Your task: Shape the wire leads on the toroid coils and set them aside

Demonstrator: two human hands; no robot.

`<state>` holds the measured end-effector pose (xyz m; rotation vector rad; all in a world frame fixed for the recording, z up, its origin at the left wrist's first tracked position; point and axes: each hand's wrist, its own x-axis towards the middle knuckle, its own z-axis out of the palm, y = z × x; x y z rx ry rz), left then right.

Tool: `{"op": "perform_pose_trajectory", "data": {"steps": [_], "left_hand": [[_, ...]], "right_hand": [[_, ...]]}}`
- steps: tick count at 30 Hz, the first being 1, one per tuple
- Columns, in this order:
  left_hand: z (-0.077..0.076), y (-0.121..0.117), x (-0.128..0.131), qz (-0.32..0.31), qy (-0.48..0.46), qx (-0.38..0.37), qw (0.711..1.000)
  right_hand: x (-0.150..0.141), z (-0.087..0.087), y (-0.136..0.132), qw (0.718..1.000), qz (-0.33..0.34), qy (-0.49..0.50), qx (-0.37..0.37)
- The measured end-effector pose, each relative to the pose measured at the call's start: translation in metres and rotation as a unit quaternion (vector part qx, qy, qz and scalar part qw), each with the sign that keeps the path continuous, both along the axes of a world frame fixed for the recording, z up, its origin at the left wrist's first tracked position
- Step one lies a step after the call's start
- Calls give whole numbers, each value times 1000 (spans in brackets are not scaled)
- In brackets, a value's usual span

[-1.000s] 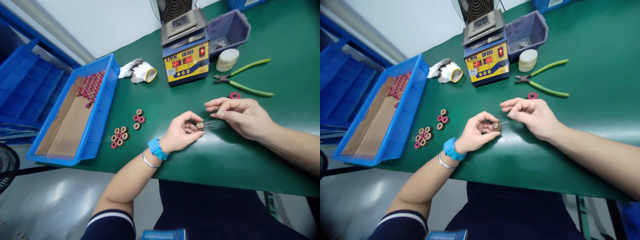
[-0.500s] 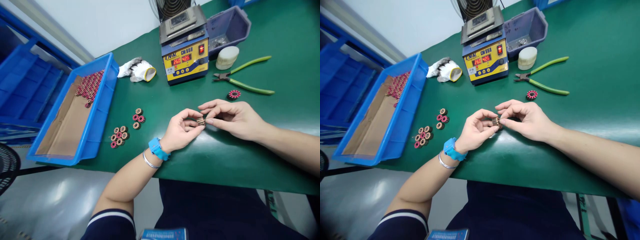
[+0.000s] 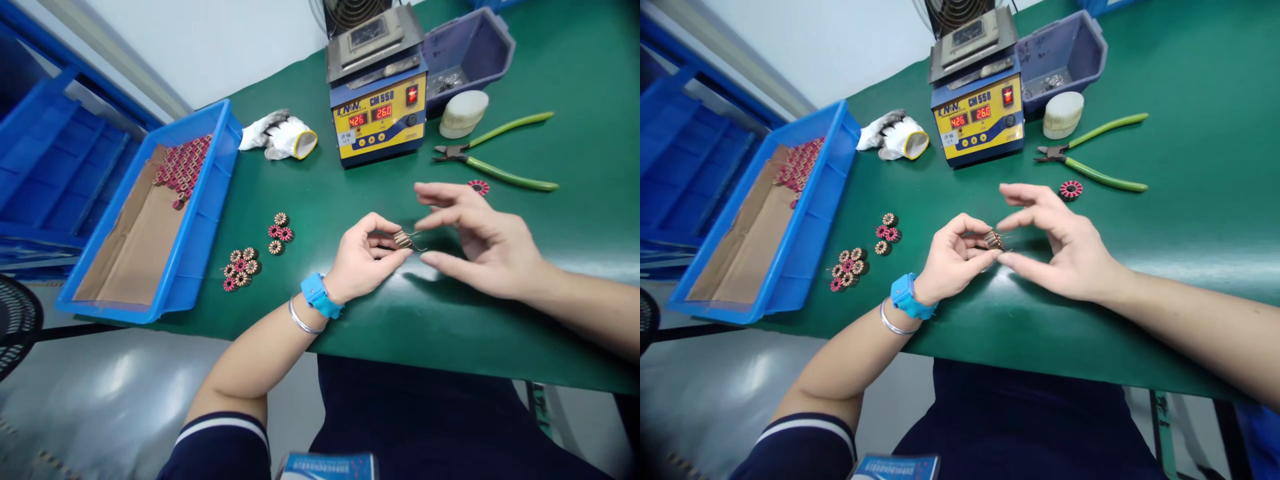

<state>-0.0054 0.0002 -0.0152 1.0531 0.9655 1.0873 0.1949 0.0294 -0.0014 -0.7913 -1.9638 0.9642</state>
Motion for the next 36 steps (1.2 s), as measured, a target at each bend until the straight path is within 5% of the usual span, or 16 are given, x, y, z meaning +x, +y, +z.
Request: {"op": "perform_pose_trajectory", "data": {"steps": [10, 15, 20, 25, 32, 36], "left_hand": [[-1, -2, 2, -19, 4, 9, 1000], [0, -2, 2, -22, 7, 18, 1000], [2, -3, 0, -27, 20, 8, 999], [6, -7, 0, -31, 11, 24, 999], [-1, -5, -1, -16, 29, 121, 992], [-8, -4, -3, -30, 38, 162, 986]], "right_hand": [[2, -6, 11, 995, -26, -84, -41], [2, -6, 12, 996, -33, -52, -67], [3, -10, 17, 981, -62, 40, -179], [3, -4, 20, 979, -3, 16, -205], [1, 2, 18, 985, 32, -49, -164], [0, -1, 20, 977, -19, 11, -212]]}}
